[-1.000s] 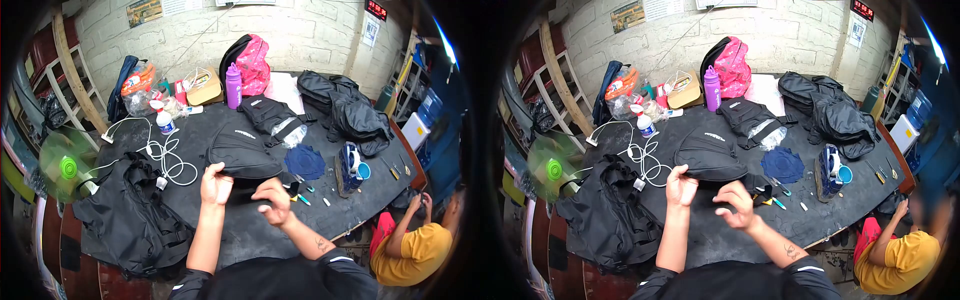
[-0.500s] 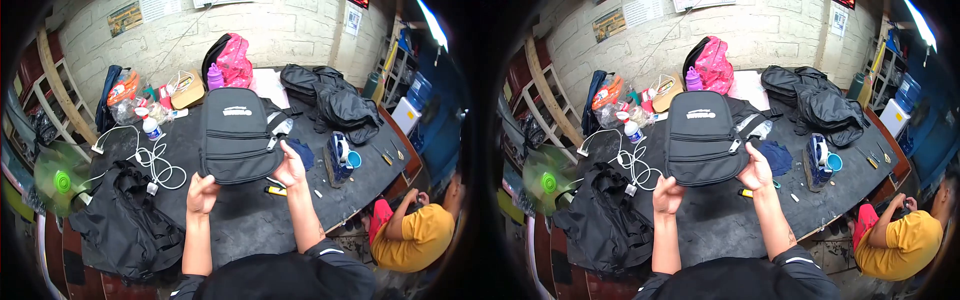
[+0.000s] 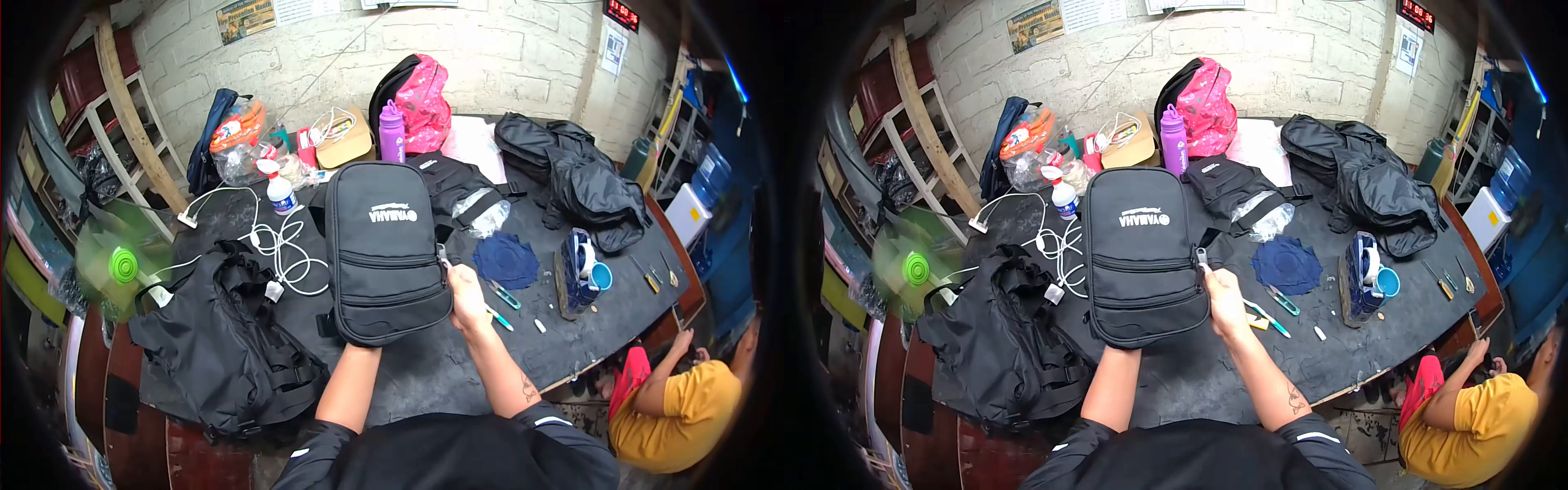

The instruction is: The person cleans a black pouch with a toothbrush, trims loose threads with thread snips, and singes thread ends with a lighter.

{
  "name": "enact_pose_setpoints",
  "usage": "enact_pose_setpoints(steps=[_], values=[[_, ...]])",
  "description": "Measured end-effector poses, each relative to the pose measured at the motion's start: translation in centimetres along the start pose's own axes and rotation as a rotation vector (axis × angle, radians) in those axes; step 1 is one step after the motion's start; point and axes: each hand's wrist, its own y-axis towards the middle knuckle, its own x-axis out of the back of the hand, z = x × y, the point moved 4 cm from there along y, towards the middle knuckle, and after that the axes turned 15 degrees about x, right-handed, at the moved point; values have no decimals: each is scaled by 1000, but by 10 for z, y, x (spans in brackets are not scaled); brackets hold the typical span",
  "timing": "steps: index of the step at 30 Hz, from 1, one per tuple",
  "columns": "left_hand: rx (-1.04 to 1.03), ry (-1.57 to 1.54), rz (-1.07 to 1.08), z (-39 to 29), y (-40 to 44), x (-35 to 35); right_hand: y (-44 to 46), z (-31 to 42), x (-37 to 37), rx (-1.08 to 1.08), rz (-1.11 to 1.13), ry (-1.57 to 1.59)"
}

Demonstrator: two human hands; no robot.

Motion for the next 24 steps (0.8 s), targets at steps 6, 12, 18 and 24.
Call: enact_pose_setpoints(steps=[6,12,18,24], values=[[-389,1663,-592,-24,-5,-40,-1,7,-10,186,127,220],[-219,2735,-1047,-38,-18,-35,-4,4,-17,-38,39,298],[-140,2417,-984,-29,-22,-39,-1,58,3,82,321,-699],[-49,2229,-875,-5,-16,-43,26,58,-21,542,156,-289]])
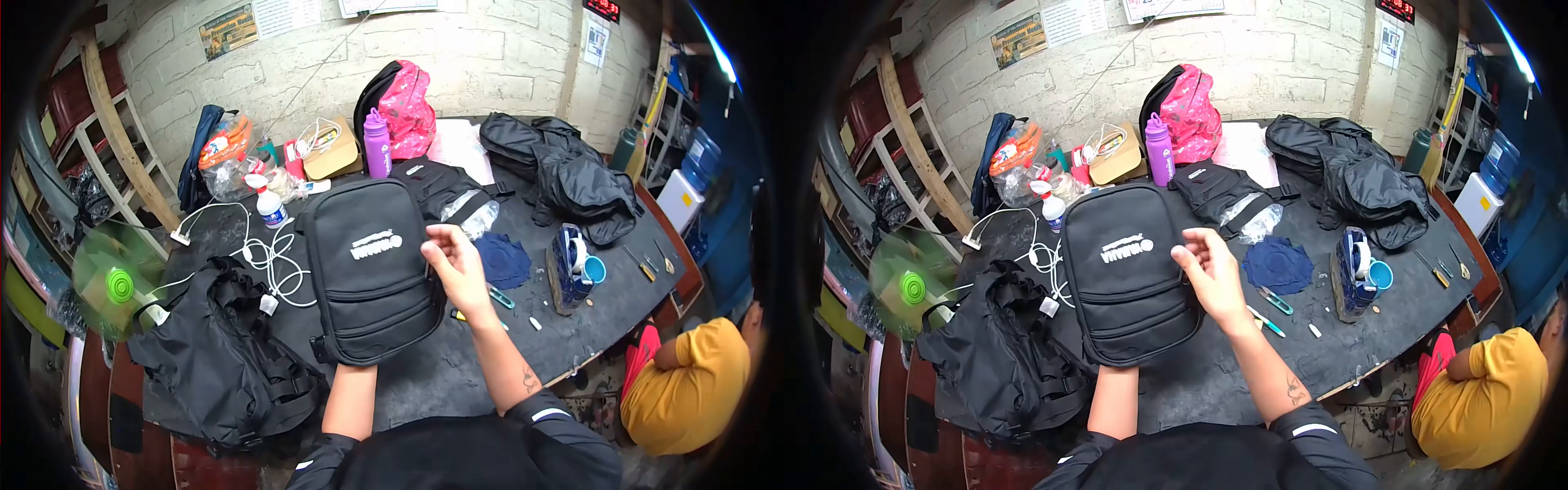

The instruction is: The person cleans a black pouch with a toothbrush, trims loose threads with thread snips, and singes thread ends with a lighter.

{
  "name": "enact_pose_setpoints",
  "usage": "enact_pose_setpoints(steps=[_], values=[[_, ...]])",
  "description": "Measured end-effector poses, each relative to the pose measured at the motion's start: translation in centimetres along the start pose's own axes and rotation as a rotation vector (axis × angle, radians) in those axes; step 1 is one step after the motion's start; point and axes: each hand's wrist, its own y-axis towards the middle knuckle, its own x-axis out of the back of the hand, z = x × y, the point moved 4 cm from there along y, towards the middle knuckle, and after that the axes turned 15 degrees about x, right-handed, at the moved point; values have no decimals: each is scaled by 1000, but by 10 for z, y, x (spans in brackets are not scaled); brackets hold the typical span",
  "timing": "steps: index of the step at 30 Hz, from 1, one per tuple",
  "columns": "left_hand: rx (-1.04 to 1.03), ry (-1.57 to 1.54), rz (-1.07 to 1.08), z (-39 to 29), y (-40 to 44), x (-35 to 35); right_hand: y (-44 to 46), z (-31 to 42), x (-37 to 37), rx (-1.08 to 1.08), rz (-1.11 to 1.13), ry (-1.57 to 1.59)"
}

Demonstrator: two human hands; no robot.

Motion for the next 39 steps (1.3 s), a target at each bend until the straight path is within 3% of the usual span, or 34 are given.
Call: enact_pose_setpoints(steps=[5,9,11,13,15,16,17,19,21,23,25,31,34,37,38,39], values=[[26,-141,93,-2,-14,1,-7,-16,-10,8,-15,90],[58,-243,198,13,-29,8,-43,-30,-21,-223,-129,386],[72,-298,254,6,-13,11,-53,-18,-15,-62,-28,139],[90,-352,304,24,-20,23,-69,-19,-1,-428,316,-18],[115,-403,361,25,-25,21,-78,-36,18,-244,171,-34],[129,-430,391,13,-24,12,-75,-44,33,-47,54,-211],[142,-458,419,-1,-22,1,-65,-32,40,-49,-3,-296],[170,-517,474,-18,-22,-13,-46,-24,40,64,110,-213],[199,-573,525,-1,-47,-7,-43,-28,32,-14,402,-110],[210,-632,562,6,-60,-5,-40,-20,30,46,405,-187],[227,-691,595,-1,-58,-7,-43,-21,29,-70,482,-185],[257,-784,670,2,-60,-9,-40,-17,14,22,436,-232],[228,-753,642,12,-64,-17,-42,-24,10,371,278,-514],[214,-719,632,25,-69,-23,-52,-51,6,250,254,-480],[204,-710,627,30,-73,-22,-57,-62,10,20,318,-458],[192,-702,618,31,-65,-28,-59,-70,14,20,318,-464]])
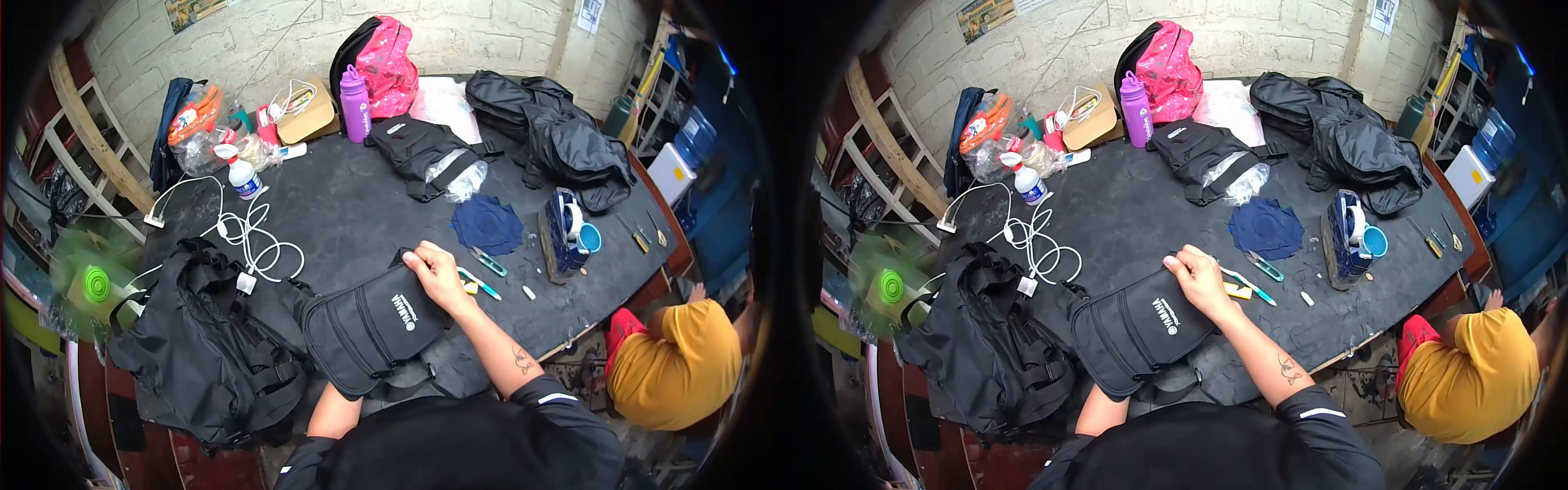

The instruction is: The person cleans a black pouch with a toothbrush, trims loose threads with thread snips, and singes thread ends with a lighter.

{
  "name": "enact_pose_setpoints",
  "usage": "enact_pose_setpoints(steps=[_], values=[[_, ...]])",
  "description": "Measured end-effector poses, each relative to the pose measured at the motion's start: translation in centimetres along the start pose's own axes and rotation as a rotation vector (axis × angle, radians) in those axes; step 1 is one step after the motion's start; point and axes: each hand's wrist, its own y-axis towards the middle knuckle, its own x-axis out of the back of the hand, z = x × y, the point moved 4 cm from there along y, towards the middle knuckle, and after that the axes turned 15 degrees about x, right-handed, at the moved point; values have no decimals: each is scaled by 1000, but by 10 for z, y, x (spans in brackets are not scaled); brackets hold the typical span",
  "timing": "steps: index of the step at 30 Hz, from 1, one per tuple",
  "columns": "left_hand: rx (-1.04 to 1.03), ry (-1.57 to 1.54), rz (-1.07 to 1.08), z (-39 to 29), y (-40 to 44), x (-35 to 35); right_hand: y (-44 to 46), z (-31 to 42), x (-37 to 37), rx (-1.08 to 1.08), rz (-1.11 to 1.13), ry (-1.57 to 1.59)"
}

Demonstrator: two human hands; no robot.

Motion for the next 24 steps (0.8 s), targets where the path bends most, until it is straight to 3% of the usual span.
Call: enact_pose_setpoints(steps=[4,7,9,14,17,21,23,24], values=[[-35,37,-35,2,28,-11,-10,-39,6,-216,-133,469],[-51,66,-71,20,24,-7,-8,-27,16,-84,-149,197],[-60,81,-78,24,27,-6,-1,-20,15,108,-16,-36],[-74,349,-114,19,27,-10,15,-23,1,301,109,-242],[-64,336,-119,15,31,-9,21,-22,-21,482,293,-612],[-60,305,-102,12,32,-9,26,-28,-26,559,339,-611],[-59,290,-95,17,25,-4,36,-53,-15,310,232,-609],[-53,281,-89,16,27,-3,41,-89,4,190,-132,-548]])
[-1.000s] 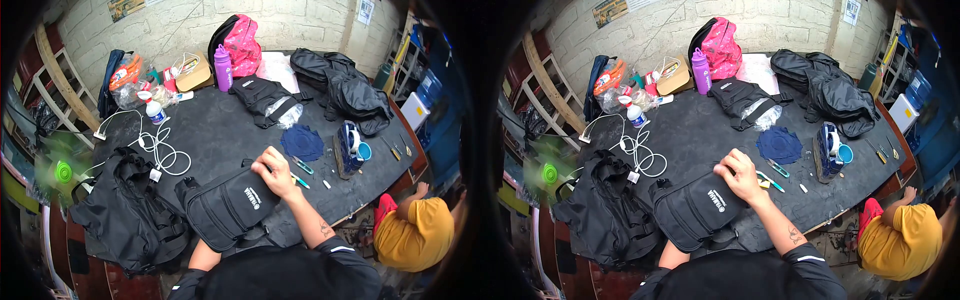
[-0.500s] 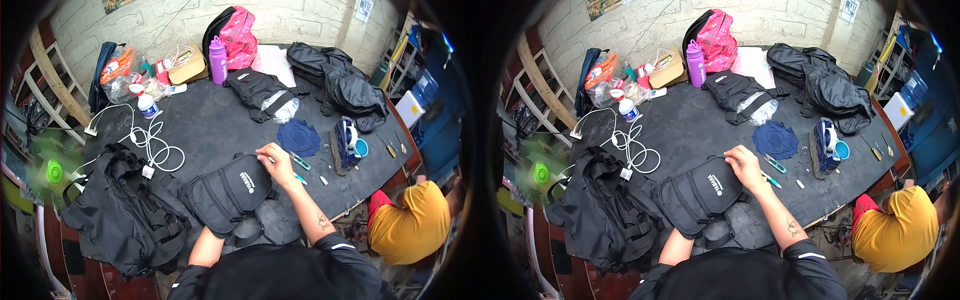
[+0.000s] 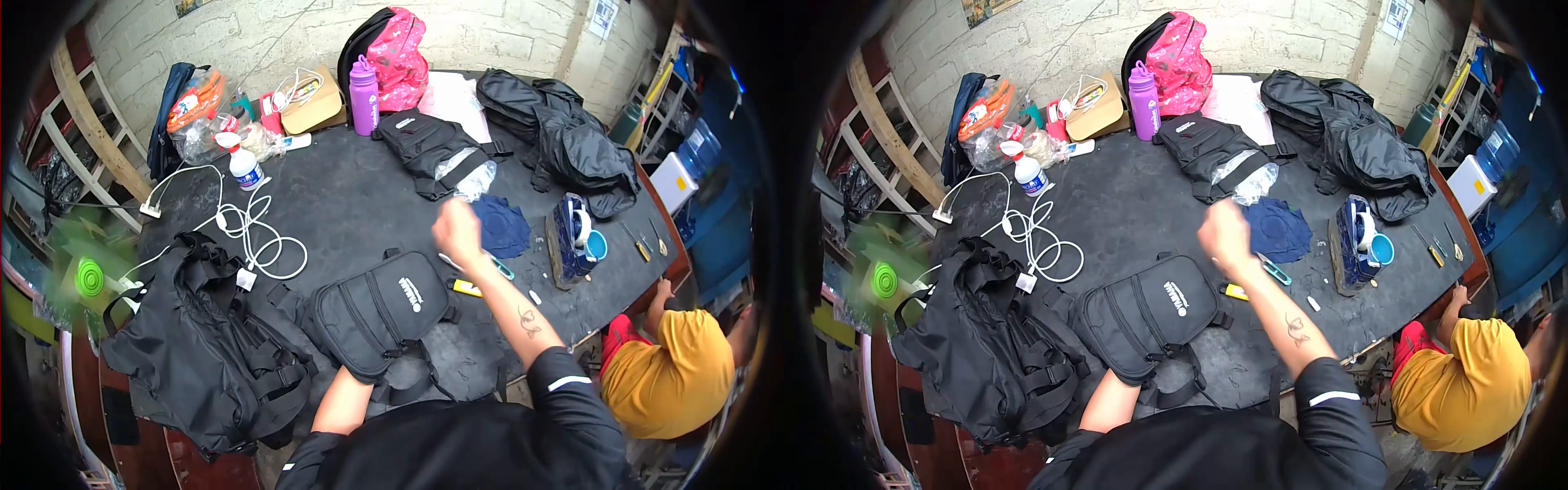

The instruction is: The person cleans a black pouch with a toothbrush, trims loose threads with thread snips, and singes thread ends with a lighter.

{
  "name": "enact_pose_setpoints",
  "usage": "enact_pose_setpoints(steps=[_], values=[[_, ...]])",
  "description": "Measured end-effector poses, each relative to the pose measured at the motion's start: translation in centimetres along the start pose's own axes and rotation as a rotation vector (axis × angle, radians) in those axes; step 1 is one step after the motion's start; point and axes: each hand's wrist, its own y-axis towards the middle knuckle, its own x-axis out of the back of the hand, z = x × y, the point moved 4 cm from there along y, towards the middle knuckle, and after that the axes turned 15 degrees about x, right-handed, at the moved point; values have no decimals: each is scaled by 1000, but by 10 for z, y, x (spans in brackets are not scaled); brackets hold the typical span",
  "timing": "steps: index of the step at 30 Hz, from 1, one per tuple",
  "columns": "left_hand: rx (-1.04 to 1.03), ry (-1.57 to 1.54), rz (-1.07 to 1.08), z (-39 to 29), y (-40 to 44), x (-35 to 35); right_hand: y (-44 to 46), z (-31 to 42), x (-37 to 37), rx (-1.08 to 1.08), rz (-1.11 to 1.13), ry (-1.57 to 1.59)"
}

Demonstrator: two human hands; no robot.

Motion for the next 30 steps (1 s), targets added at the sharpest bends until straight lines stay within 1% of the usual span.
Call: enact_pose_setpoints(steps=[1,2,3,4,6,8,10,11,12,14,15,16,19,20,21,22,24,27,28,30], values=[[5,-12,5,-4,4,-2,4,-27,16,-180,-239,-11],[5,-22,6,-1,3,2,0,-53,21,-374,-375,129],[4,-25,9,-1,1,2,-15,-79,12,-490,-348,278],[5,-26,17,-8,10,0,-13,-57,28,-600,-288,547],[1,-36,37,-6,10,4,-33,-50,31,-605,25,564],[-1,-56,55,-5,11,4,-53,-31,35,-707,164,623],[4,-71,69,-7,14,8,-69,-13,53,-382,329,287],[1,-73,76,-8,13,7,-85,-16,54,-454,475,252],[-4,-74,84,-11,17,8,-95,-14,57,-456,466,252],[-17,-79,100,-20,27,12,-102,-6,69,-282,410,-115],[-21,-84,108,-23,30,14,-106,-8,71,-333,424,-119],[-25,-89,114,-24,31,19,-110,-13,70,-333,419,-120],[-37,-100,115,-18,19,35,-121,-34,63,-281,350,-119],[-44,-103,109,-17,-7,40,-121,-35,63,-271,341,-115],[-52,-104,102,-23,19,44,-121,-36,64,-285,303,-111],[-60,-103,95,-22,15,48,-118,-34,65,-300,264,-105],[-74,-101,79,-22,7,54,-116,-27,64,-270,198,-115],[-89,-101,62,-32,7,60,-111,-4,68,-165,252,-34],[-93,-102,60,-34,6,60,-117,-5,62,-114,223,-35],[-101,-111,57,-33,-2,58,-127,-18,60,-175,146,-141]])
